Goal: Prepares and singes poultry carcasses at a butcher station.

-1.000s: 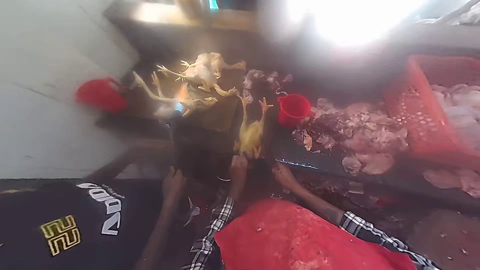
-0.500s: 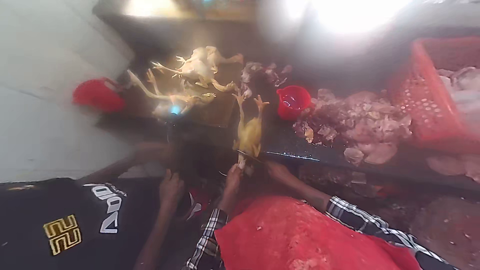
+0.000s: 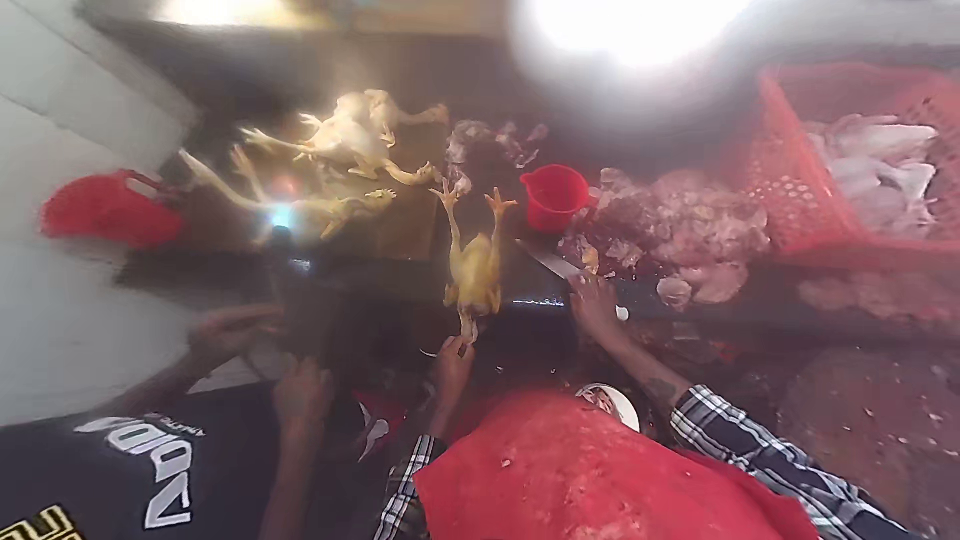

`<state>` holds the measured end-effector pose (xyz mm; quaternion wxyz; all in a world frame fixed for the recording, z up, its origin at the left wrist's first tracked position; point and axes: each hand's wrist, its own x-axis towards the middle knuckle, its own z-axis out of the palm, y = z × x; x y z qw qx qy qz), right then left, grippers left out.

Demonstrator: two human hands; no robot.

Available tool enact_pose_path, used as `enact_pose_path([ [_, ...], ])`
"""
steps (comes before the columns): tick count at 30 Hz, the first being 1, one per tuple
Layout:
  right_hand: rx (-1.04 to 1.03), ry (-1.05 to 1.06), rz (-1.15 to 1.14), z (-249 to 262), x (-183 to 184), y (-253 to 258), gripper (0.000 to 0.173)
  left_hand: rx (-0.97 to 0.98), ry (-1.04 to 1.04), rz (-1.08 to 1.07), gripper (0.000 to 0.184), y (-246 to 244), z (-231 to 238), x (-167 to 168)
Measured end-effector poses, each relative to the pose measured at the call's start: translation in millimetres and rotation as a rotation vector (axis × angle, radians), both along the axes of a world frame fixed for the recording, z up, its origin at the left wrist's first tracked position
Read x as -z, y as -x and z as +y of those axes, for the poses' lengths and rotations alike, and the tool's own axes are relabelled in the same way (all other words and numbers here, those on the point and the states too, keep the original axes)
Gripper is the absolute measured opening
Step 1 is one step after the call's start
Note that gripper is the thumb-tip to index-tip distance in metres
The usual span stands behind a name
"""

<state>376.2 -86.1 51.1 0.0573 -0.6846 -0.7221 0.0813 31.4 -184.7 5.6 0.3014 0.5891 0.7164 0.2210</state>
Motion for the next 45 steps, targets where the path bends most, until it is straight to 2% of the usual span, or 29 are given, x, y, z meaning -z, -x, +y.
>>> enact_pose_path([
  [2, -0.187, -0.073, 0.070, -19.5, 8.7, 27.7, 0.041, -0.027, 0.020, -0.008, 0.022, 2.5, -4.9, -1.3],
  [4, -0.513, -0.066, 0.293, -36.1, 21.7, 70.0, 0.038, -0.048, 0.038, -0.026, 0.023, 5.5, -7.2, -4.0],
  [6, -0.730, 0.141, 0.490, -25.2, 34.2, 107.1, 0.039, -0.045, 0.035, -0.051, 0.024, 6.0, -3.6, -6.3],
  [8, -0.595, 0.417, 0.497, -7.2, 52.5, 120.2, 0.040, -0.035, 0.049, -0.052, 0.025, 8.7, -2.3, -5.5],
  [11, -0.149, 0.796, 0.279, -8.1, 84.7, 93.9, 0.052, -0.024, 0.090, -0.058, 0.026, 13.4, -1.2, -8.6],
  [12, -0.082, 0.853, 0.206, -9.9, 84.2, 81.9, 0.054, -0.027, 0.073, -0.074, 0.026, 12.5, -0.6, -8.5],
  [14, -0.156, 0.824, 0.217, -19.4, 78.9, 73.8, 0.048, -0.031, 0.012, -0.078, 0.024, 9.1, -5.8, -2.0],
  [16, -0.304, 0.772, 0.463, -27.0, 60.3, 92.7, 0.048, -0.003, -0.008, -0.034, 0.023, -0.2, -12.9, 2.9],
  [18, -0.308, 0.762, 0.660, -22.9, 35.9, 135.2, 0.053, 0.064, -0.031, 0.046, 0.024, -6.1, -9.8, 4.8],
  [21, -0.264, 0.756, 0.582, -12.6, 31.2, 176.2, 0.051, 0.196, -0.039, 0.121, 0.025, -9.7, -5.6, 2.2],
  [23, -0.265, 0.760, 0.539, -8.2, 31.5, 182.9, 0.049, 0.207, -0.153, 0.117, 0.022, -3.8, 3.1, -11.7],
  [25, -0.304, 0.749, 0.531, -2.1, 28.0, 176.1, 0.043, 0.106, -0.340, 0.063, 0.028, -5.5, 26.2, -36.4],
  [28, -0.283, 0.699, 0.469, -13.1, 29.5, 162.4, 0.038, -0.041, -0.372, 0.038, 0.077, -37.7, 73.3, -51.7],
  [30, -0.292, 0.633, 0.464, -26.3, 14.7, 152.8, 0.036, -0.085, -0.421, 0.118, 0.093, -61.7, 110.6, -40.0],
  [32, -0.294, 0.560, 0.488, -34.4, -4.1, 135.9, 0.036, -0.121, -0.456, 0.146, 0.089, -76.8, 141.0, -40.1],
  [35, -0.269, 0.536, 0.492, -51.5, -32.3, 101.6, 0.038, -0.173, -0.347, 0.149, 0.085, -88.5, 171.8, -46.8],
  [38, -0.233, 0.485, 0.514, -79.3, -36.4, 65.7, 0.036, -0.248, -0.373, 0.207, 0.081, -105.5, 194.0, -38.9],
  [41, -0.176, 0.410, 0.613, -98.1, -29.3, 30.8, 0.039, -0.200, -0.348, 0.272, 0.081, -114.9, 189.5, -33.3],
  [45, -0.381, 0.184, 0.704, -65.5, -32.3, 29.5, 0.030, -0.111, -0.386, 0.236, 0.084, -110.4, 165.2, -31.7],
])
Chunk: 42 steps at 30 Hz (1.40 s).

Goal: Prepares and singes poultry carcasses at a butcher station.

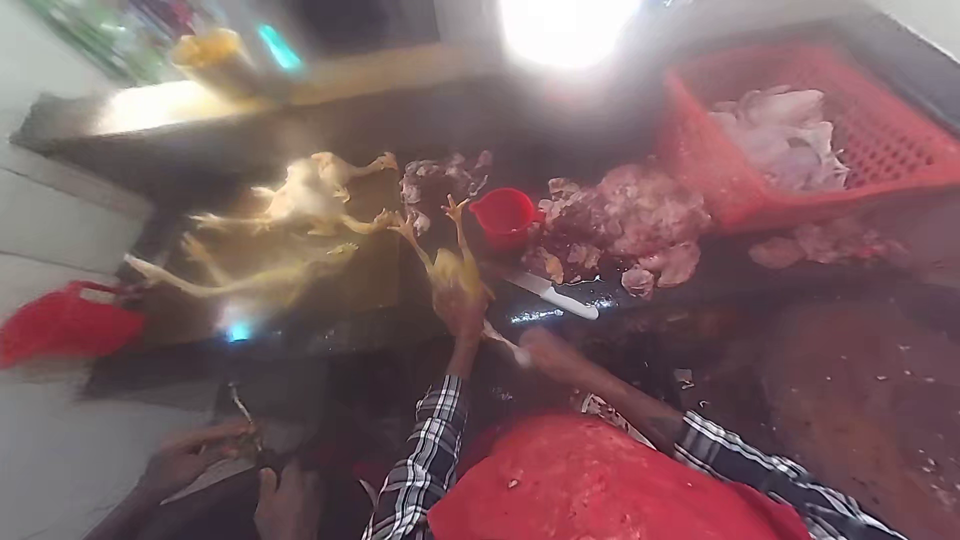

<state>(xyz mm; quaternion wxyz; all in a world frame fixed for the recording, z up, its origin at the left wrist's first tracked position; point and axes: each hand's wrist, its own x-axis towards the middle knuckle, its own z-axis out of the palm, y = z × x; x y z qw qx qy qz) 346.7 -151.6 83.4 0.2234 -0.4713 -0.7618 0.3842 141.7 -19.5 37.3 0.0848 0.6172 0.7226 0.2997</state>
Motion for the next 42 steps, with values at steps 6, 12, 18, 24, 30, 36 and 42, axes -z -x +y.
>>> enact_pose_path([
  [6, 0.309, 0.477, 0.576, 42.3, -22.8, 59.8, 0.038, 0.016, 0.003, -0.004, 0.089, 1.6, 7.6, -8.7],
  [12, 0.496, 0.630, 0.665, -43.2, -45.9, -4.0, 0.030, -0.024, -0.059, 0.038, 0.087, 16.3, 18.0, 2.0],
  [18, 0.106, 0.771, -0.411, -138.5, 34.8, -169.8, 0.036, -0.015, -0.032, 0.060, 0.087, 5.8, 15.3, 4.1],
  [24, 0.565, 0.840, -0.239, -150.0, 150.3, -253.8, 0.077, 0.031, -0.036, -0.337, 0.084, 29.5, 18.7, -30.3],
  [30, 0.500, 0.535, -0.325, -38.7, 72.0, -180.1, 0.048, 0.003, 0.121, -0.955, 0.062, 51.1, 70.4, -70.3],
  [36, 0.349, -0.106, -0.521, 44.1, 17.6, -91.3, 0.057, 0.164, 0.270, -1.018, 0.028, 31.8, 97.0, -122.8],
  [42, 0.340, 0.441, 0.078, 20.2, 0.0, -71.3, 0.050, 0.357, 0.224, -0.916, 0.028, 37.1, 71.1, -158.5],
])
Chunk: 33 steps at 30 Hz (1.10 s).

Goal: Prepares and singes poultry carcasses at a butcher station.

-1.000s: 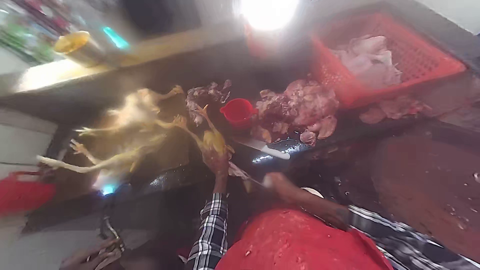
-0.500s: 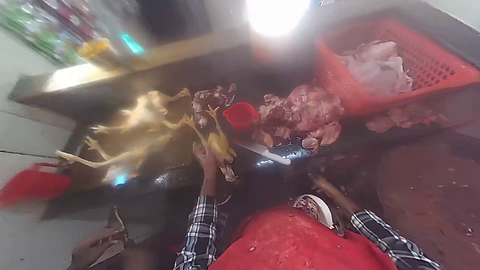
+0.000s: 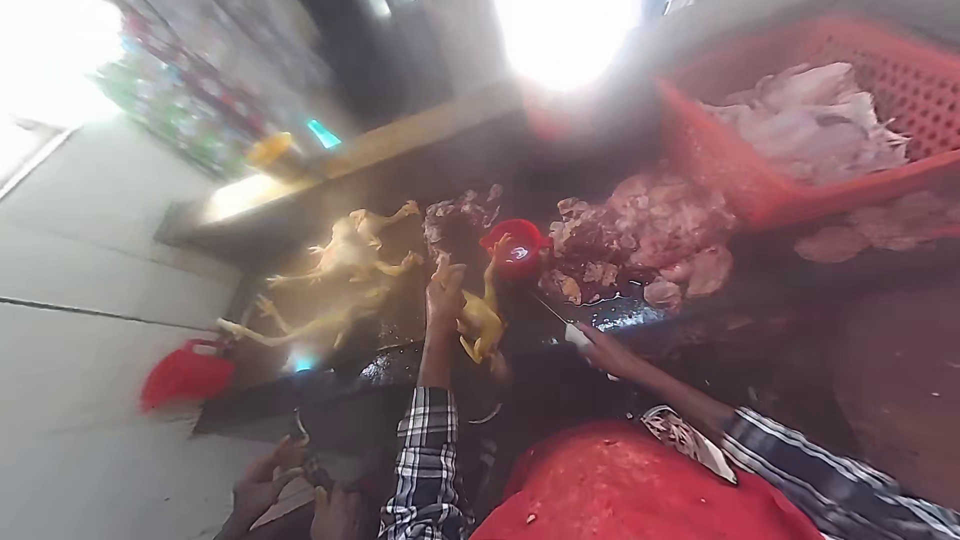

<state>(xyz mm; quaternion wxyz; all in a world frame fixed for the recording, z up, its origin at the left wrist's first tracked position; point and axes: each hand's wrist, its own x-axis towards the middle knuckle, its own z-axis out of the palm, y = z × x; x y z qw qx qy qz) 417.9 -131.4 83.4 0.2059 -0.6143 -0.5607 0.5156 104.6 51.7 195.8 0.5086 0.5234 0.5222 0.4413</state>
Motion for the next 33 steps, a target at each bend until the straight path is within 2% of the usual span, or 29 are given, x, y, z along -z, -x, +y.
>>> enact_pose_path([
  [1, 0.018, 0.121, 0.216, -15.2, -3.9, -0.9, 0.046, -0.025, -0.033, -0.058, 0.027, 3.1, -3.1, 0.0],
  [2, 0.001, 0.224, 0.332, -28.7, -5.9, 0.0, 0.039, -0.044, -0.065, -0.115, 0.026, 5.3, -6.5, 0.3],
  [4, -0.101, 0.216, 0.214, -46.4, -8.6, 11.3, 0.041, -0.038, -0.133, -0.196, 0.024, 4.0, -13.2, -1.3],
  [7, -0.236, -0.016, -0.095, -39.8, -24.9, 35.2, 0.051, -0.008, -0.209, -0.220, 0.029, -4.4, -21.8, -8.9],
  [11, -0.267, -0.078, -0.244, 4.8, -47.2, 76.4, 0.055, 0.039, -0.295, -0.203, 0.027, -15.0, -32.4, -9.1],
  [13, -0.252, -0.103, -0.247, 29.2, -47.3, 98.1, 0.055, 0.024, -0.333, -0.134, 0.027, -17.9, -34.0, -15.3],
  [16, -0.310, -0.052, -0.183, 25.5, -29.7, 103.8, 0.056, -0.114, -0.318, -0.191, 0.027, -2.5, -24.2, -28.1],
  [20, -0.469, 0.009, -0.213, -18.5, -22.3, 56.3, 0.049, -0.410, -0.190, -0.416, 0.038, 33.2, -13.5, -47.8],
  [22, -0.366, -0.005, -0.129, -28.5, -27.9, 46.5, 0.050, -0.537, -0.121, -0.441, 0.044, 43.0, -13.4, -59.3],
  [24, -0.166, 0.047, 0.071, -24.9, -50.0, 58.7, 0.048, -0.569, -0.097, -0.515, 0.046, 44.3, -12.3, -70.0],
  [27, -0.018, 0.193, 0.406, 7.5, -81.3, 106.2, 0.044, -0.554, -0.097, -0.678, 0.050, 26.8, -14.1, -88.9],
  [29, 0.050, 0.142, 0.525, 35.8, -76.3, 146.2, 0.052, -0.557, -0.135, -0.780, 0.050, 16.7, -14.0, -97.0],
  [31, 0.060, 0.024, 0.427, 45.5, -56.4, 165.3, 0.057, -0.558, -0.191, -0.902, 0.049, 18.3, -15.0, -93.7],
  [33, -0.057, -0.050, 0.113, 32.1, -28.3, 147.7, 0.061, -0.541, -0.222, -0.955, 0.051, 36.5, -16.4, -77.6],
])
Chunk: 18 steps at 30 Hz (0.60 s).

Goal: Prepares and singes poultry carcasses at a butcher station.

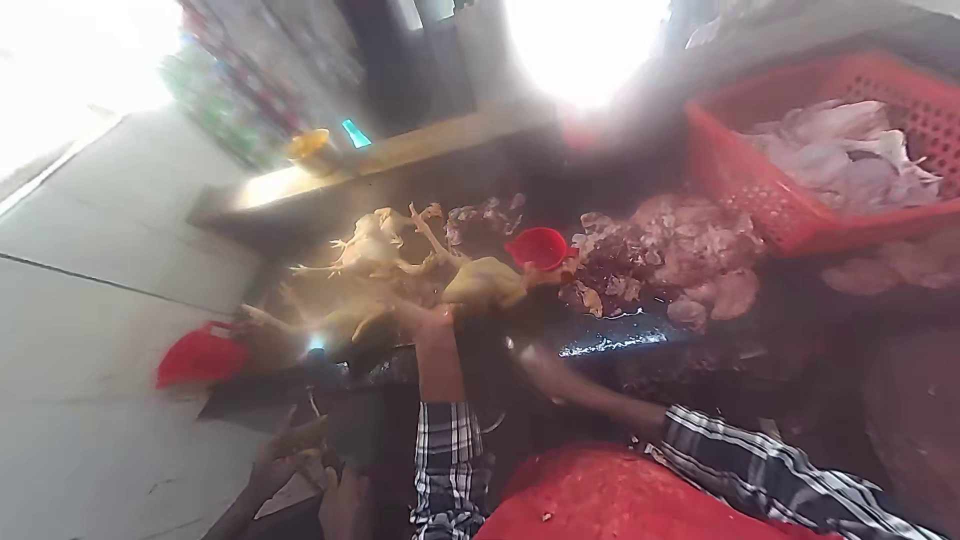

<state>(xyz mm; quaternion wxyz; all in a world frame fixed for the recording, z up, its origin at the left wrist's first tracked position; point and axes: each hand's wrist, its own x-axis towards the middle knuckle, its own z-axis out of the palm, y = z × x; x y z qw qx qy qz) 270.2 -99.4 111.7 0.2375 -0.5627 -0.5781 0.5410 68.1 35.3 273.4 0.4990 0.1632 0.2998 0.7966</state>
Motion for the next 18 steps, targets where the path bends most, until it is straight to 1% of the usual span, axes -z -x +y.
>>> enact_pose_path([
  [2, -0.157, 0.013, -0.264, -32.9, 31.2, -44.2, 0.060, 0.007, 0.061, 0.048, 0.045, 25.2, -9.6, 33.2],
  [4, -0.251, 0.028, -0.404, -64.2, 60.4, -88.3, 0.056, -0.130, 0.185, 0.244, 0.028, 47.3, -24.0, 50.2],
  [5, -0.260, 0.042, -0.414, -77.7, 73.9, -106.4, 0.056, -0.229, 0.193, 0.401, 0.026, 57.0, -31.6, 50.9],
  [6, -0.242, 0.060, -0.401, -88.0, 82.4, -119.4, 0.057, -0.335, 0.176, 0.553, 0.028, 65.3, -33.9, 44.2],
  [7, -0.203, 0.085, -0.368, -93.4, 85.5, -127.7, 0.057, -0.402, 0.121, 0.678, 0.028, 69.2, -33.1, 31.8],
  [8, -0.168, 0.111, -0.334, -94.9, 84.7, -132.7, 0.055, -0.379, 0.071, 0.801, 0.029, 69.7, -31.4, 18.5],
  [9, -0.145, 0.150, -0.296, -91.1, 78.8, -135.2, 0.053, -0.264, 0.037, 0.938, 0.034, 67.2, -25.7, 9.9],
  [10, -0.134, 0.210, -0.245, -83.0, 67.8, -134.9, 0.051, -0.092, 0.036, 1.110, 0.038, 62.1, -15.2, 7.1],
  [11, -0.132, 0.286, -0.176, -73.7, 55.9, -132.2, 0.047, 0.083, 0.083, 1.357, 0.040, 55.7, 0.0, 10.5],
  [12, -0.124, 0.366, -0.087, -65.7, 46.2, -127.7, 0.043, 0.255, 0.181, 1.645, 0.042, 50.2, 16.3, 21.3],
  [13, -0.107, 0.443, 0.005, -58.0, 39.4, -122.5, 0.040, 0.403, 0.300, 1.919, 0.049, 47.9, 29.5, 42.1],
  [14, -0.079, 0.494, 0.090, -50.1, 34.9, -117.3, 0.038, 0.542, 0.419, 2.106, 0.058, 50.0, 33.9, 66.5],
  [15, -0.048, 0.503, 0.154, -40.1, 30.4, -112.5, 0.037, 0.711, 0.570, 2.179, 0.067, 55.5, 33.0, 89.1],
  [16, -0.019, 0.482, 0.207, -29.4, 25.0, -107.4, 0.037, 0.861, 0.681, 2.149, 0.073, 64.1, 30.7, 108.4],
  [17, 0.016, 0.462, 0.267, -20.8, 17.9, -101.0, 0.037, 0.939, 0.684, 2.047, 0.069, 77.2, 26.9, 125.1],
  [18, 0.053, 0.454, 0.333, -16.5, 12.0, -94.1, 0.037, 0.961, 0.631, 1.875, 0.058, 90.1, 20.1, 135.6],
])
